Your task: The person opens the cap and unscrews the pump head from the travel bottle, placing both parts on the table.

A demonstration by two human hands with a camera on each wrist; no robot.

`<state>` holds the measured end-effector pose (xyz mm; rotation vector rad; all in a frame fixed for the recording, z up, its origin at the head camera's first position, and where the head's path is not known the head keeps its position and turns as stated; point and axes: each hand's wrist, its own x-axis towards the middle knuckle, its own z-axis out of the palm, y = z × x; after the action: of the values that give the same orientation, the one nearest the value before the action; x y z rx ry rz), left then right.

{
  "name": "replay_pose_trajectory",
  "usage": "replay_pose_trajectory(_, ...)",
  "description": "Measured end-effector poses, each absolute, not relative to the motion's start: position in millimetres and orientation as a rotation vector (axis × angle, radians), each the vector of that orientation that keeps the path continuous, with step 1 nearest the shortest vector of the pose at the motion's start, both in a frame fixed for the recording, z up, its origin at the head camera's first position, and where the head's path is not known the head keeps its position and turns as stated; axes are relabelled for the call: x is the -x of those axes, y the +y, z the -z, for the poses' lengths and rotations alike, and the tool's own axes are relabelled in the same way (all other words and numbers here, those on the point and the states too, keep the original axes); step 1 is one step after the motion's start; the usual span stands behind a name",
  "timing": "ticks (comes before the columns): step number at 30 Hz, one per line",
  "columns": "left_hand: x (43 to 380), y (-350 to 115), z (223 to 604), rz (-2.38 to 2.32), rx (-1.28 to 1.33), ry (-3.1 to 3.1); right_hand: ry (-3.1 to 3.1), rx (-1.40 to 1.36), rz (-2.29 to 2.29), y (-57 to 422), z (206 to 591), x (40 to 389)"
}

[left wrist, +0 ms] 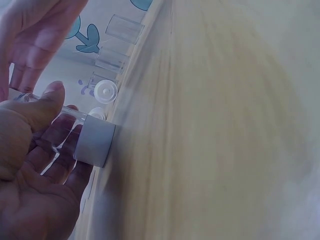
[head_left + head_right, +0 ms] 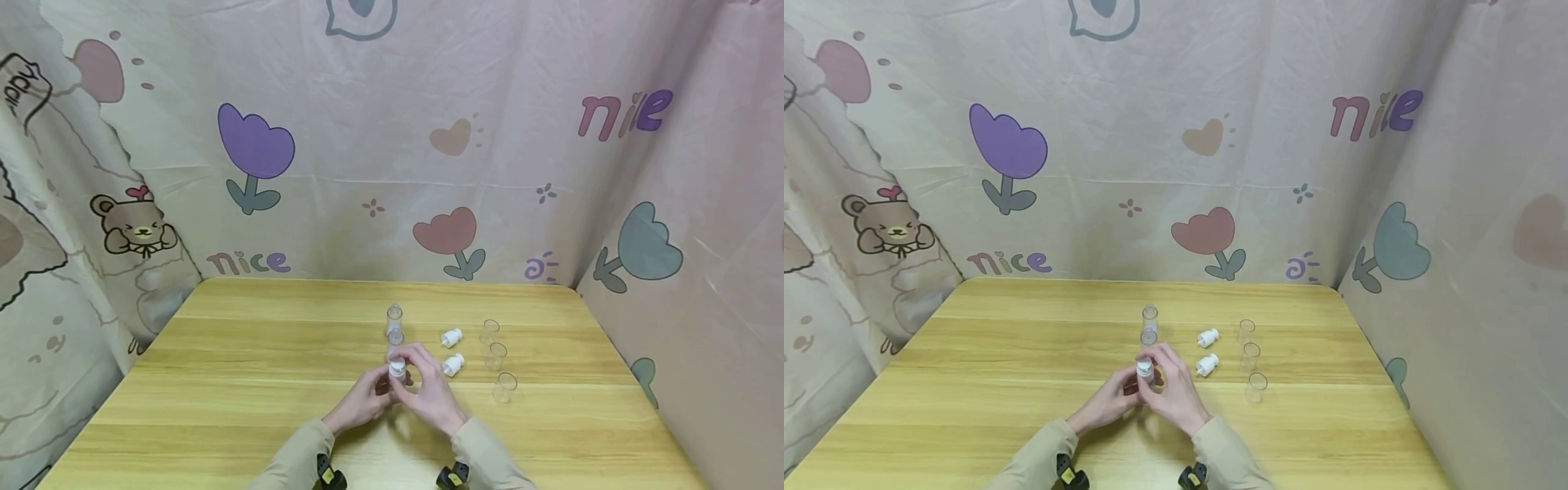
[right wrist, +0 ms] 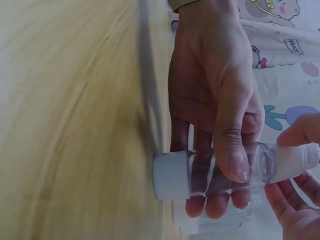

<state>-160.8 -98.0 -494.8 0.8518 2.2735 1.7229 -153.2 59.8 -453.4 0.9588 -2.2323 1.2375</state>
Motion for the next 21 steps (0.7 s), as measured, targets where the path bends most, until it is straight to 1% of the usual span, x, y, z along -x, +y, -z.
replay_pose_trajectory(4,160.7,-97.9,494.5,-1.708,-0.857,2.293,-2.241,-0.952,-1.251,60.9,456.0,153.5)
replay_pose_trajectory(12,160.6,-98.1,494.6,-1.752,-0.876,2.242,-2.276,-0.845,-1.279,60.9,454.3,151.6)
replay_pose_trajectory(21,158.8,-97.6,489.5,-1.732,-0.819,2.252,-2.229,-0.955,-1.246,60.0,451.2,152.6)
